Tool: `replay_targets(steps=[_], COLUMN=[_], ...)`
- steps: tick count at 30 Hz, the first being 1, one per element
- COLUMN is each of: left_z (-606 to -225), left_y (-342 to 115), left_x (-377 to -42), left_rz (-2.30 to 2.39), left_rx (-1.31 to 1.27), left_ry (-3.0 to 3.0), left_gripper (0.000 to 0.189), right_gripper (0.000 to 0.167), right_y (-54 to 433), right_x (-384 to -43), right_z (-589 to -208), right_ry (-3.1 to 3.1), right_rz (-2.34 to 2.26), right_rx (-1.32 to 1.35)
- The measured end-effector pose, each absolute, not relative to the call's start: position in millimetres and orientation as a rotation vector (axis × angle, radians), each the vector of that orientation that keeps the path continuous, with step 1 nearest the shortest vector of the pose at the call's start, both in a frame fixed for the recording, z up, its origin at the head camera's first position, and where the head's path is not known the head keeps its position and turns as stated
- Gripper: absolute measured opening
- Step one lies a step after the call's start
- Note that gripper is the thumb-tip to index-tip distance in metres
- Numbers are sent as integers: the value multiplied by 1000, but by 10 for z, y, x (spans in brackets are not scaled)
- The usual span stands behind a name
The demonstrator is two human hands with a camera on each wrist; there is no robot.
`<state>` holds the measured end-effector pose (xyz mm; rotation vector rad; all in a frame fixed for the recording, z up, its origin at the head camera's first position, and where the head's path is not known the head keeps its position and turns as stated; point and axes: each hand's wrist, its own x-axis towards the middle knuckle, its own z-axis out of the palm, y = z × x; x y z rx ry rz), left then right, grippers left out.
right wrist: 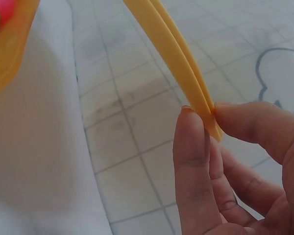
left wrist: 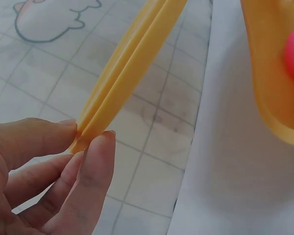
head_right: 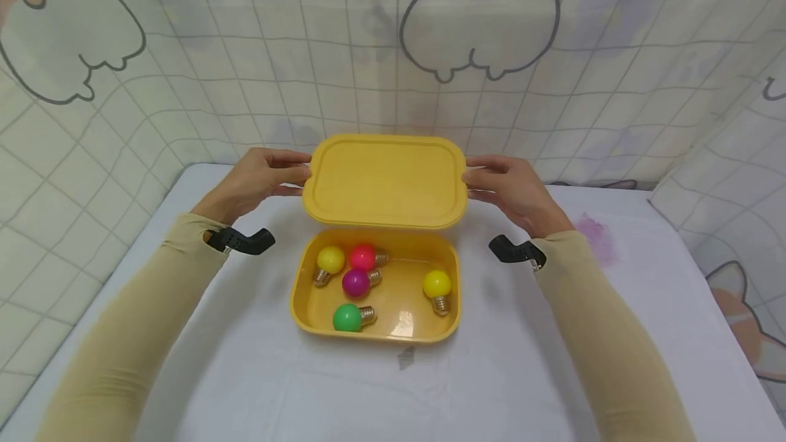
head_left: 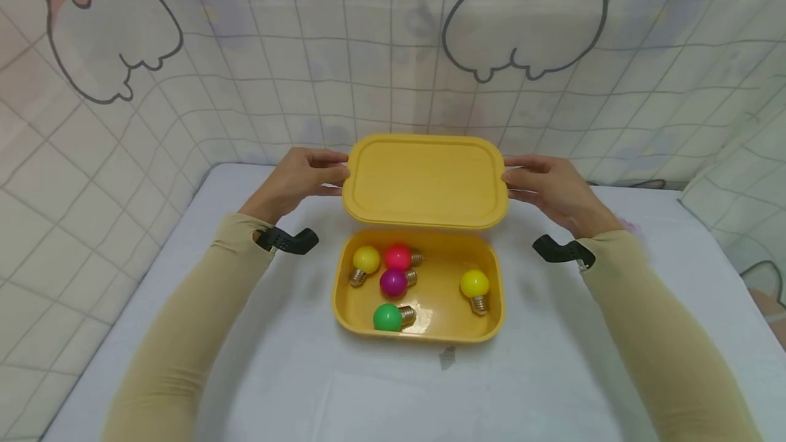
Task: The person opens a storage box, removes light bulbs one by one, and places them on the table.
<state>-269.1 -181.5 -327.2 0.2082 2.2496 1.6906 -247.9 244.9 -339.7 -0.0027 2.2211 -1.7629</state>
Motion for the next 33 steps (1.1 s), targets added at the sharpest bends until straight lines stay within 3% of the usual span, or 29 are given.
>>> replay_targets(steps=[10, 33], left_z=[-3482, -3951], left_y=[-1755, -1717], left_x=[-2850, -3081], left_rz=[1660, 1505], left_rx=[148, -6], left_ry=[2276, 2288], left_gripper=[45, 51], right_gripper=[53, 61], right_y=[2423, 2398], right_x=[-2654, -2876], right_z=[-3646, -4049], right_ry=[2112, 2117], right_rz=[-1865, -1715], right_rx=[38, 185])
